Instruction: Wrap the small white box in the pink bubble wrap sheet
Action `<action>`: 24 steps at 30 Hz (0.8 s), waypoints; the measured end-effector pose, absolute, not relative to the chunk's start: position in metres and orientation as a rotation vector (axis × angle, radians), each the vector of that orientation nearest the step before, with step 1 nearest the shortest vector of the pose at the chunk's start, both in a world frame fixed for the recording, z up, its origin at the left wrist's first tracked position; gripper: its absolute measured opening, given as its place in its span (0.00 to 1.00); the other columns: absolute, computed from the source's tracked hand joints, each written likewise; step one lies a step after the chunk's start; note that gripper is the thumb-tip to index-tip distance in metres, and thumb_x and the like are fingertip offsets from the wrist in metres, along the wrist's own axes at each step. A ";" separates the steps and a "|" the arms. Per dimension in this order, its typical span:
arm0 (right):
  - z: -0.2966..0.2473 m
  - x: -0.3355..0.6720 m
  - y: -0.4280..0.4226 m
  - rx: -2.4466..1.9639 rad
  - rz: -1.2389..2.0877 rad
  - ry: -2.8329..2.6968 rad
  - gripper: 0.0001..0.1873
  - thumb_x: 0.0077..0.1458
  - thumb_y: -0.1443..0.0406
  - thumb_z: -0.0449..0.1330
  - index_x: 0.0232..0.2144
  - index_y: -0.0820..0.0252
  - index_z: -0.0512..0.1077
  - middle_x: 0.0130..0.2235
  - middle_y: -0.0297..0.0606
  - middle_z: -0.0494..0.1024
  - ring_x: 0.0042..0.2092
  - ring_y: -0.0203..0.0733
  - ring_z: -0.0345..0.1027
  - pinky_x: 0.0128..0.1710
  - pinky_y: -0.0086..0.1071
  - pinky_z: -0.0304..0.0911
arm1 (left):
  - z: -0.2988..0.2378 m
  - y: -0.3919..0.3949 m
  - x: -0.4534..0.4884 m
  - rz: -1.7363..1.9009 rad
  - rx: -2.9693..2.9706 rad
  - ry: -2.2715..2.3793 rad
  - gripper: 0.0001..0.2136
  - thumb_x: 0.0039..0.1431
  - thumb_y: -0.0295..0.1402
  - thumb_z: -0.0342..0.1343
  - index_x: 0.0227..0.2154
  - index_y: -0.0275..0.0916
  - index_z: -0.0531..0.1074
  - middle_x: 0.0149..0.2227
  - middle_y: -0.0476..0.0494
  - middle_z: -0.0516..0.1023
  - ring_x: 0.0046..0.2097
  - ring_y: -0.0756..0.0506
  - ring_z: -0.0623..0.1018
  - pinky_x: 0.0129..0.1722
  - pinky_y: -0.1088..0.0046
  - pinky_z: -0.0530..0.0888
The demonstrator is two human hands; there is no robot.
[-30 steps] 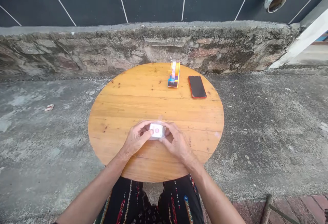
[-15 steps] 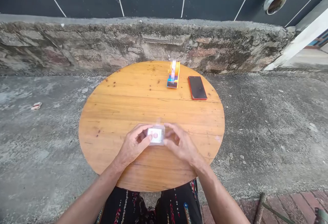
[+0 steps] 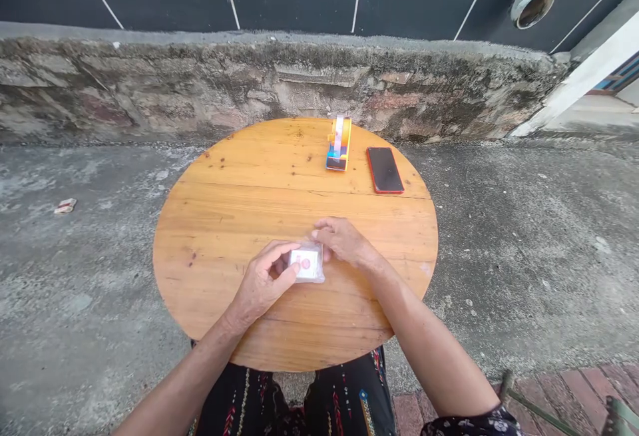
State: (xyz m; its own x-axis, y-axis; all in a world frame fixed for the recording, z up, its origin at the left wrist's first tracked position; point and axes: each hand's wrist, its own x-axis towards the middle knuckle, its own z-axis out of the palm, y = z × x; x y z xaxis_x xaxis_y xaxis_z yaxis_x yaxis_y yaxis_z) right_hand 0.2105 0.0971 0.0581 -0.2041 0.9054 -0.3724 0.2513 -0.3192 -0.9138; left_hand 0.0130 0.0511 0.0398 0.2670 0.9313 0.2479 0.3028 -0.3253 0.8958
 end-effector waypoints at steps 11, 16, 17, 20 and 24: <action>0.056 0.207 0.101 -1.377 1.560 -1.507 0.11 0.50 0.61 0.61 0.35 0.62 0.73 0.17 0.24 0.64 0.19 0.28 0.54 0.19 0.24 0.50 | 0.043 0.051 0.013 1.025 1.763 1.149 0.13 0.55 0.30 0.56 0.44 0.40 0.74 0.40 0.44 0.75 0.33 0.49 0.72 0.31 0.74 0.70; 0.052 0.205 0.103 -1.319 1.280 -1.651 0.08 0.53 0.62 0.59 0.28 0.60 0.75 0.23 0.30 0.70 0.26 0.32 0.61 0.27 0.27 0.57 | 0.040 0.050 0.014 0.995 1.714 1.232 0.16 0.54 0.32 0.57 0.47 0.39 0.71 0.34 0.48 0.72 0.29 0.51 0.69 0.31 0.74 0.69; 0.052 0.206 0.103 -1.314 1.211 -1.686 0.08 0.53 0.62 0.59 0.27 0.60 0.75 0.26 0.31 0.72 0.28 0.33 0.63 0.29 0.28 0.58 | 0.039 0.050 0.014 0.983 1.698 1.246 0.16 0.54 0.32 0.58 0.47 0.39 0.71 0.33 0.48 0.72 0.28 0.52 0.68 0.31 0.74 0.69; 0.051 0.207 0.103 -1.258 1.031 -1.778 0.08 0.54 0.64 0.60 0.26 0.59 0.77 0.31 0.35 0.73 0.34 0.37 0.66 0.35 0.31 0.61 | 0.037 0.050 0.013 0.963 1.703 1.241 0.14 0.54 0.32 0.58 0.45 0.39 0.71 0.33 0.48 0.72 0.28 0.52 0.68 0.31 0.75 0.69; 0.051 0.208 0.102 -1.195 1.070 -1.791 0.08 0.55 0.64 0.59 0.27 0.59 0.76 0.32 0.35 0.75 0.35 0.37 0.67 0.36 0.31 0.61 | 0.037 0.051 0.011 0.971 1.732 1.202 0.13 0.55 0.32 0.57 0.44 0.40 0.73 0.34 0.47 0.72 0.30 0.51 0.69 0.31 0.75 0.70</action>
State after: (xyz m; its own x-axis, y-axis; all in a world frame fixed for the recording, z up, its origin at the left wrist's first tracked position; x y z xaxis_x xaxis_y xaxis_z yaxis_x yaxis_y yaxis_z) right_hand 0.2077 0.1016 0.0507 -0.3103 0.9436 0.1156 0.3450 0.2250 -0.9112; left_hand 0.0115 0.0510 0.0369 0.2548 0.9559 0.1459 0.3442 -0.2306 0.9101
